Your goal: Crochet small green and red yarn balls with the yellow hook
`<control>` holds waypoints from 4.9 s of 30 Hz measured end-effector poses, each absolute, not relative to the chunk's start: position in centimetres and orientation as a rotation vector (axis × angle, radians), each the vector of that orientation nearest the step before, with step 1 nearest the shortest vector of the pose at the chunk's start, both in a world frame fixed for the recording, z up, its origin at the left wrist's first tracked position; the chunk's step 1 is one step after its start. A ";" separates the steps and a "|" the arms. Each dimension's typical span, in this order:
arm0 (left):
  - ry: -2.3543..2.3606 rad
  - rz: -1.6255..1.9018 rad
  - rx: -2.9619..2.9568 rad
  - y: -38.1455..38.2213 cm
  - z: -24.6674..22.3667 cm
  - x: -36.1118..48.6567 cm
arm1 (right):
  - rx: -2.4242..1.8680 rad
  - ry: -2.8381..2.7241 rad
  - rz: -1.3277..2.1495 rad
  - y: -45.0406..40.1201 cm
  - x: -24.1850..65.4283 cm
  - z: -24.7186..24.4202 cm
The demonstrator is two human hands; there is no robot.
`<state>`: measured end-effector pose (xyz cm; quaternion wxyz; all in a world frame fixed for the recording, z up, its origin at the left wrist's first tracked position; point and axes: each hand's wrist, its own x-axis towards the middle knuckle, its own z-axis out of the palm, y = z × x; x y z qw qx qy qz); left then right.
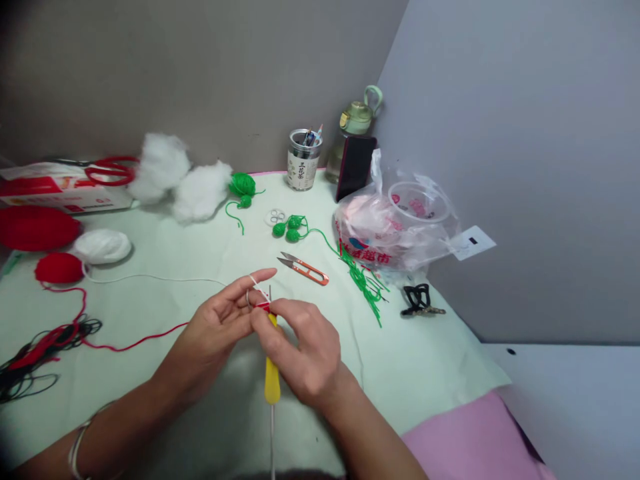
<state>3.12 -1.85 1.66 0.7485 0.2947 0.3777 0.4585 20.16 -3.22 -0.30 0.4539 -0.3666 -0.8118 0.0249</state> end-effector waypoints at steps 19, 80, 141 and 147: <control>0.794 0.977 0.492 -2.0 1.1 3.7 | -0.961 -1.851 0.211 -3.2 19.2 0.0; 0.761 0.901 0.399 -2.0 2.4 3.4 | -0.949 -1.816 0.191 -3.9 20.0 -0.5; 0.821 0.946 0.458 -1.4 1.8 3.0 | -0.873 -1.433 0.671 -2.5 19.9 0.1; 0.876 1.016 0.642 -1.9 1.4 3.5 | -0.905 -1.513 0.706 -2.2 18.9 0.1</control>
